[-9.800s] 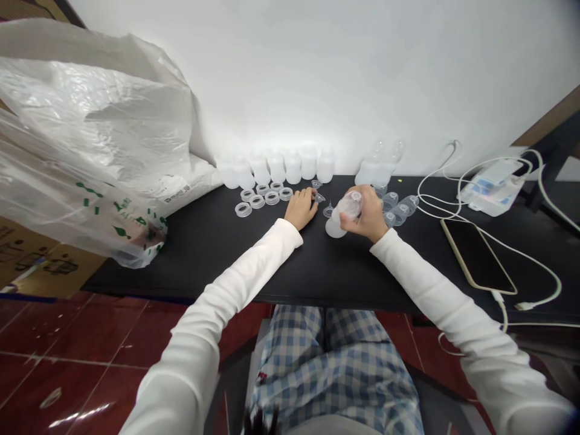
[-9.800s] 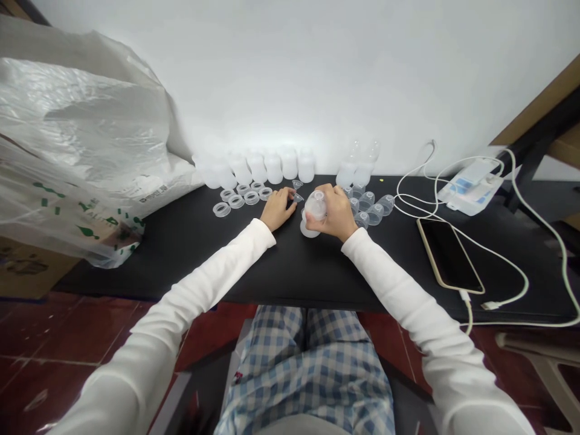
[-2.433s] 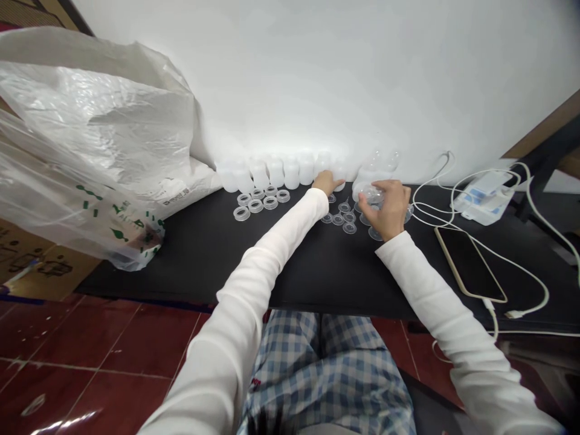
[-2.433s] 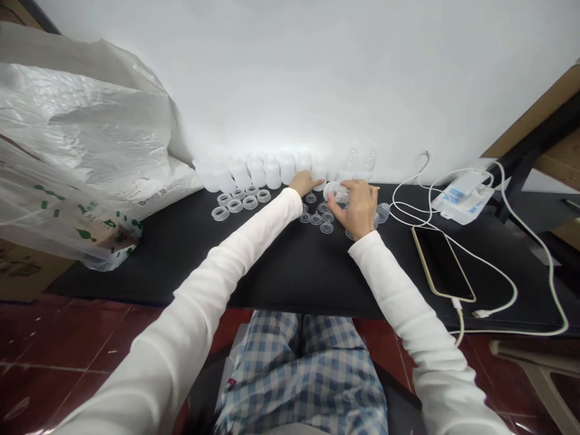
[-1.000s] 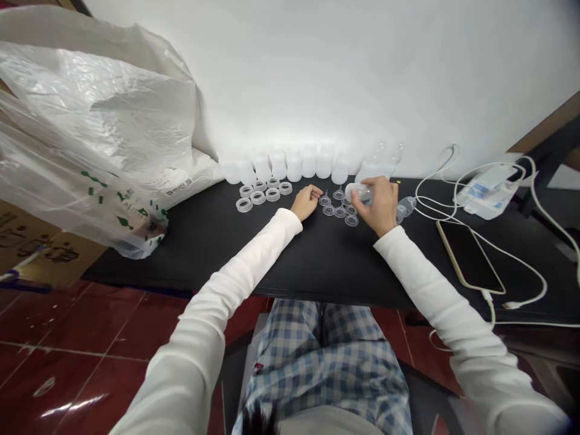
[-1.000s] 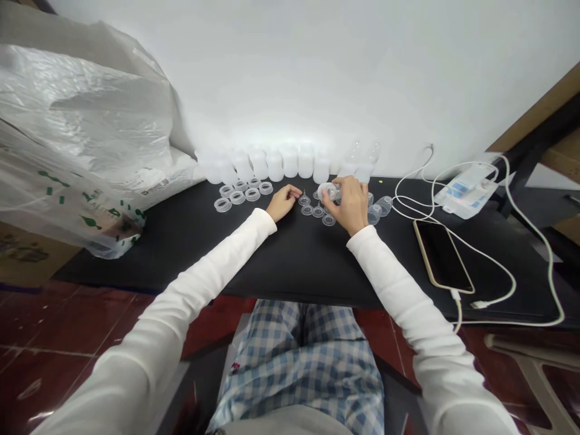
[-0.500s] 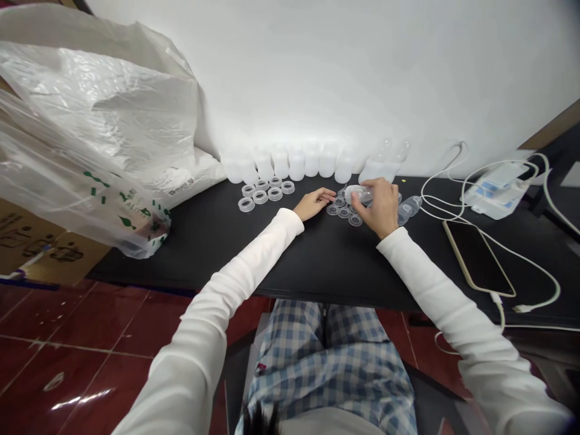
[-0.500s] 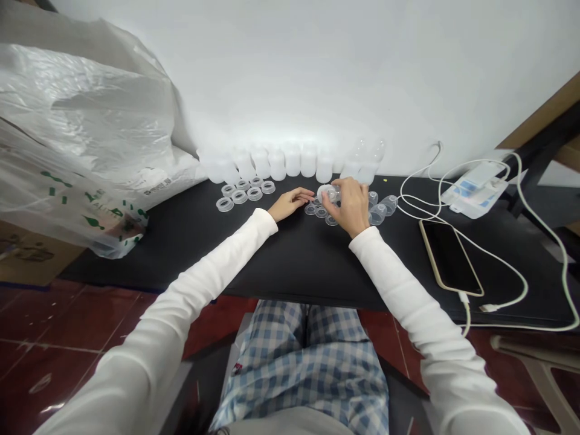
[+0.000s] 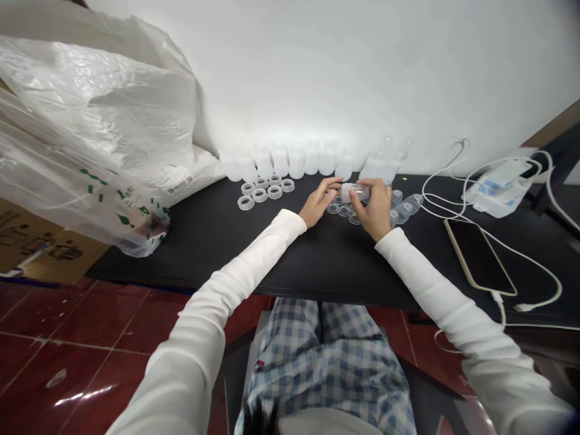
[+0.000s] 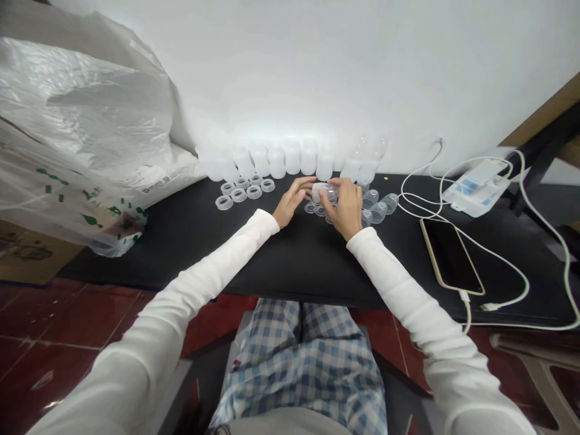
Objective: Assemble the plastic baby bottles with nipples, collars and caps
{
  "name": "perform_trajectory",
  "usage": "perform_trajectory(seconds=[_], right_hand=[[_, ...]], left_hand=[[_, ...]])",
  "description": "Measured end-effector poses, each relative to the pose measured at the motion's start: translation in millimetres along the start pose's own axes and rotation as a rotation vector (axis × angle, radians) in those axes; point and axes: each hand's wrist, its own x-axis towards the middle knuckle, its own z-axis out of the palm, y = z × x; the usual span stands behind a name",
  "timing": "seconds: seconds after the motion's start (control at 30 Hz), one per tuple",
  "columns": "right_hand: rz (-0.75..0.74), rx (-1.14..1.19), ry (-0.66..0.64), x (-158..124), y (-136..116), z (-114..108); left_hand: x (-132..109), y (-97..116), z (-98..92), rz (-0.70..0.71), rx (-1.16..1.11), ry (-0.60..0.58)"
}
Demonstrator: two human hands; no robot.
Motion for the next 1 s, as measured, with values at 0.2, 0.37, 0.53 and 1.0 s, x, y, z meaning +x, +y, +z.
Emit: perform_trajectory(seconds=[0.2,0.37,0.53,1.0], right_hand=[[0.071,0.108,-0.005,-3,-7,2],[0.081,0.100,0.026,-5,-8,4],[0.138,0.065,0.085,-7,-7,7],[0.126,0.076,0.014,-7,-8,14]], left_hand=[[-7,6,11.9,0.027,0.011,0.072],[-8,11,16.7,-0.083,0.004,0.115],[-7,23,17.0,0.046,0.036,0.060],[-4,29,28.4,-0.348,-0.407,0.224]])
